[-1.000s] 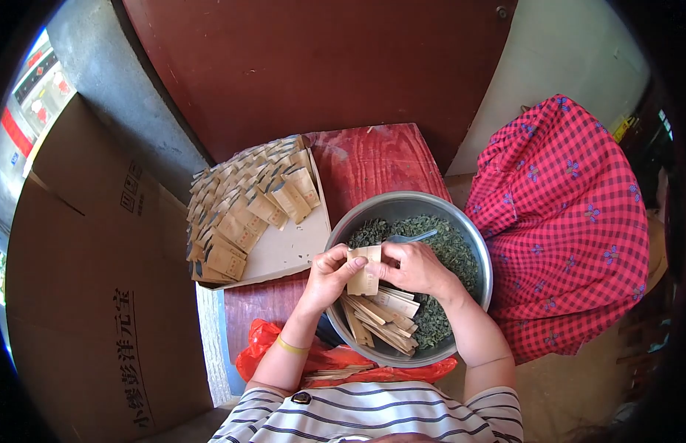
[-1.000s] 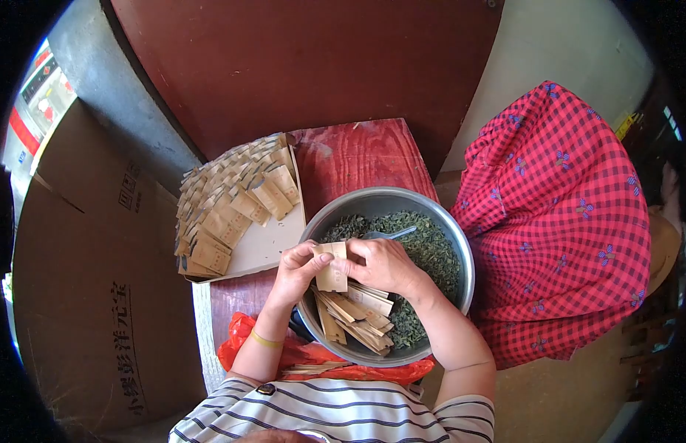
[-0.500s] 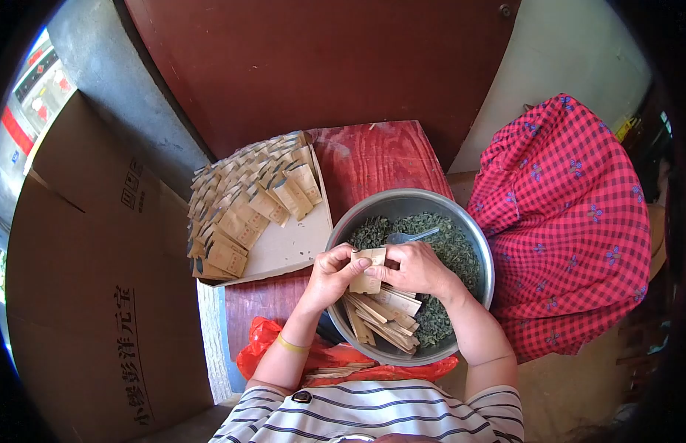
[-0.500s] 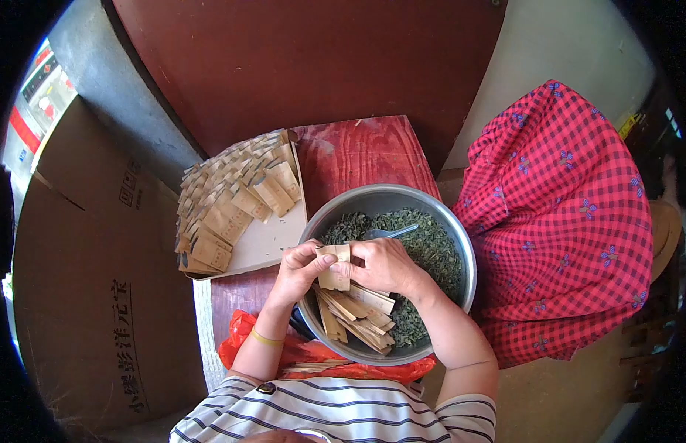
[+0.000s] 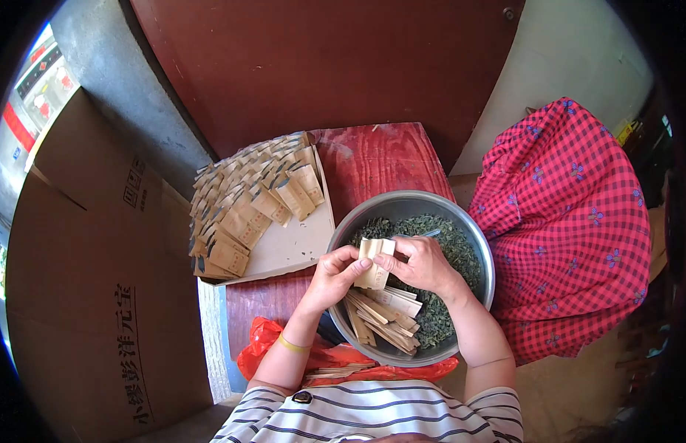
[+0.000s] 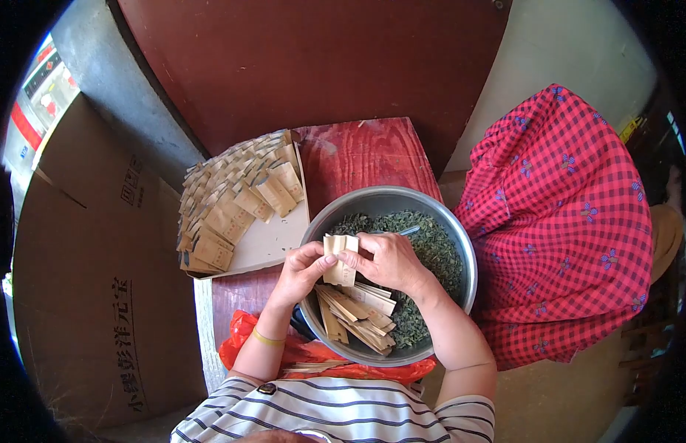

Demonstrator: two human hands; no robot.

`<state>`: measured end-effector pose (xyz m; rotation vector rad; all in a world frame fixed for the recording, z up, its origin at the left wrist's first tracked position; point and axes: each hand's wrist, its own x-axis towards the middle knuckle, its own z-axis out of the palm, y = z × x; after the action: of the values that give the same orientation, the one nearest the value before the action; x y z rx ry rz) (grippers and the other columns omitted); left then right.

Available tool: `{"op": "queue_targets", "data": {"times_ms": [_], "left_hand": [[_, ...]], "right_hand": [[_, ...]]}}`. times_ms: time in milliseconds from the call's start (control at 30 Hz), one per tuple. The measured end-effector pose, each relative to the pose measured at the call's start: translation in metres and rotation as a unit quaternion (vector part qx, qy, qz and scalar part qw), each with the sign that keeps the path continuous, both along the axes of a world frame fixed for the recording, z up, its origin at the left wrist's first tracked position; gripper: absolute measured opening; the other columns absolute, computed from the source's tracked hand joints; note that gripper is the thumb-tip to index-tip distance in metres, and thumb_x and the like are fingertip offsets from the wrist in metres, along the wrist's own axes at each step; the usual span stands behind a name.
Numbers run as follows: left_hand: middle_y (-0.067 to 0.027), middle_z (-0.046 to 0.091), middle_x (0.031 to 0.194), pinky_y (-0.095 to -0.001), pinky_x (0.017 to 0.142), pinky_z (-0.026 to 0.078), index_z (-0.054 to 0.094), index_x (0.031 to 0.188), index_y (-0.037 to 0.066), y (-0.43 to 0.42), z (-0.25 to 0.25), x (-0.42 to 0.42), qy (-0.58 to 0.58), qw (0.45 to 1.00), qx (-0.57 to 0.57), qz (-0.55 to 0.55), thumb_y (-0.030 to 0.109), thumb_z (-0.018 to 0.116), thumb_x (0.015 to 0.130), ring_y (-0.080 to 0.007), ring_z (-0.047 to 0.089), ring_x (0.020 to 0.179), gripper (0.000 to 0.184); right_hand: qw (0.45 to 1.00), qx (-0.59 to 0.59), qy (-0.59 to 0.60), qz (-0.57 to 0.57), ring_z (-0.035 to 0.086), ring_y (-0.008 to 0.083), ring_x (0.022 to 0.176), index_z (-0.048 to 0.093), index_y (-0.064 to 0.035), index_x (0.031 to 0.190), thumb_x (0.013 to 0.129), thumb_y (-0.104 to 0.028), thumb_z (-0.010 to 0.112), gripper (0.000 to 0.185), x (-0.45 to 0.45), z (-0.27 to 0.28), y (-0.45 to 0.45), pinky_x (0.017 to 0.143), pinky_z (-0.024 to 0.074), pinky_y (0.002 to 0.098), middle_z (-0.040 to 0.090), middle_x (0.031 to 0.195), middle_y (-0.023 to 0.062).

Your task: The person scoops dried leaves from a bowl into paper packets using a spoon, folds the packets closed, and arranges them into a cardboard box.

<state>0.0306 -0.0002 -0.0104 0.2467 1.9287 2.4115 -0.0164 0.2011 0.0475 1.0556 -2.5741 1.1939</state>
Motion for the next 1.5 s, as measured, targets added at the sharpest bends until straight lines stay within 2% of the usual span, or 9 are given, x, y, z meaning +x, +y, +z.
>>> {"op": "queue_targets", "data": {"times_ms": [367, 867, 1000, 1133, 1167, 1200, 1267, 1333, 1500], "left_hand": [[0.0019, 0.068, 0.088, -0.0223, 0.07, 0.05, 0.068, 0.099, 0.001, 0.007, 0.015, 0.003, -0.022, 1.0, -0.006, 0.008, 0.017, 0.065, 0.099, -0.0036, 0.058, 0.079, 0.016], [0.0033, 0.065, 0.081, -0.0222, 0.062, 0.047, 0.065, 0.089, 0.003, 0.0, 0.003, 0.003, 0.002, 0.997, -0.074, -0.013, 0.022, 0.066, 0.099, -0.0025, 0.055, 0.074, 0.021], [0.0046, 0.06, 0.077, -0.0222, 0.059, 0.045, 0.059, 0.087, 0.005, 0.003, 0.012, 0.006, -0.036, 0.996, -0.078, -0.008, 0.022, 0.06, 0.102, -0.0022, 0.052, 0.07, 0.023], [0.0043, 0.06, 0.079, -0.0212, 0.061, 0.045, 0.057, 0.091, 0.005, 0.001, 0.0, 0.0, -0.038, 0.998, -0.035, 0.027, 0.025, 0.053, 0.105, -0.003, 0.052, 0.07, 0.025], [0.0044, 0.06, 0.081, -0.0205, 0.064, 0.045, 0.059, 0.094, 0.005, 0.001, 0.0, 0.0, -0.047, 0.998, -0.015, 0.033, 0.025, 0.051, 0.106, -0.0027, 0.053, 0.072, 0.025], [0.0044, 0.06, 0.081, -0.0205, 0.064, 0.045, 0.059, 0.094, 0.005, 0.002, 0.002, 0.0, -0.047, 0.998, -0.015, 0.033, 0.025, 0.051, 0.106, -0.0027, 0.053, 0.072, 0.025], [0.0041, 0.06, 0.083, -0.0204, 0.068, 0.045, 0.06, 0.098, 0.004, 0.003, 0.004, -0.001, -0.054, 0.998, -0.009, 0.035, 0.025, 0.051, 0.106, -0.0026, 0.053, 0.076, 0.025], [0.0034, 0.062, 0.087, -0.0209, 0.07, 0.046, 0.061, 0.102, 0.002, 0.002, 0.005, -0.001, -0.06, 0.998, -0.023, 0.017, 0.025, 0.051, 0.106, -0.0028, 0.054, 0.079, 0.026], [0.0006, 0.066, 0.092, -0.0228, 0.077, 0.05, 0.062, 0.114, 0.001, 0.0, 0.009, -0.002, -0.084, 0.995, -0.036, -0.047, 0.023, 0.049, 0.107, -0.0051, 0.06, 0.087, 0.027]], "right_hand": [[0.999, 0.023, 0.002, 0.026, 0.066, 0.0395, 0.07, 0.061, -0.0022, 0.077, 0.094, -0.036, 0.065, 0.038, -0.003, -0.008, 0.001, 0.062, 0.0515, 0.0473, 0.066, 0.072, 0.0192], [0.999, 0.016, -0.022, 0.038, 0.065, 0.0388, 0.068, 0.06, -0.0035, 0.077, 0.095, -0.029, 0.065, 0.032, 0.001, -0.002, 0.0, 0.059, 0.0496, 0.0463, 0.064, 0.07, 0.0178], [0.991, -0.073, -0.102, 0.039, 0.068, 0.0338, 0.068, 0.061, -0.0011, 0.082, 0.098, -0.024, 0.061, 0.028, -0.002, -0.006, -0.001, 0.059, 0.05, 0.0407, 0.062, 0.07, 0.0186], [0.972, -0.136, -0.19, -0.004, 0.07, 0.0271, 0.069, 0.064, -0.0032, 0.105, 0.1, -0.017, 0.057, 0.017, -0.011, -0.005, 0.006, 0.066, 0.055, 0.0352, 0.07, 0.079, 0.0122], [0.974, -0.106, -0.2, -0.009, 0.07, 0.0273, 0.076, 0.062, -0.0052, 0.118, 0.096, -0.006, 0.056, 0.023, -0.013, -0.005, 0.009, 0.071, 0.0562, 0.0351, 0.072, 0.091, 0.0124], [0.974, -0.105, -0.2, -0.009, 0.07, 0.0273, 0.076, 0.062, -0.0052, 0.118, 0.096, -0.006, 0.056, 0.023, -0.013, -0.005, 0.007, 0.071, 0.0562, 0.0351, 0.072, 0.091, 0.0124], [0.994, -0.095, -0.048, 0.024, 0.07, 0.0271, 0.089, 0.061, -0.0068, 0.125, 0.089, 0.003, 0.055, 0.038, -0.01, -0.005, 0.002, 0.079, 0.0562, 0.0356, 0.07, 0.108, 0.0137], [0.993, -0.069, -0.082, 0.058, 0.065, 0.0295, 0.112, 0.061, -0.0087, 0.129, 0.085, 0.004, 0.058, 0.046, -0.007, -0.006, 0.0, 0.094, 0.0533, 0.0376, 0.06, 0.131, 0.0146], [0.992, -0.033, -0.057, 0.105, 0.061, 0.0328, 0.117, 0.067, -0.0073, 0.114, 0.085, -0.007, 0.068, 0.029, -0.003, -0.01, -0.003, 0.1, 0.0492, 0.0417, 0.061, 0.131, 0.0128]]}}
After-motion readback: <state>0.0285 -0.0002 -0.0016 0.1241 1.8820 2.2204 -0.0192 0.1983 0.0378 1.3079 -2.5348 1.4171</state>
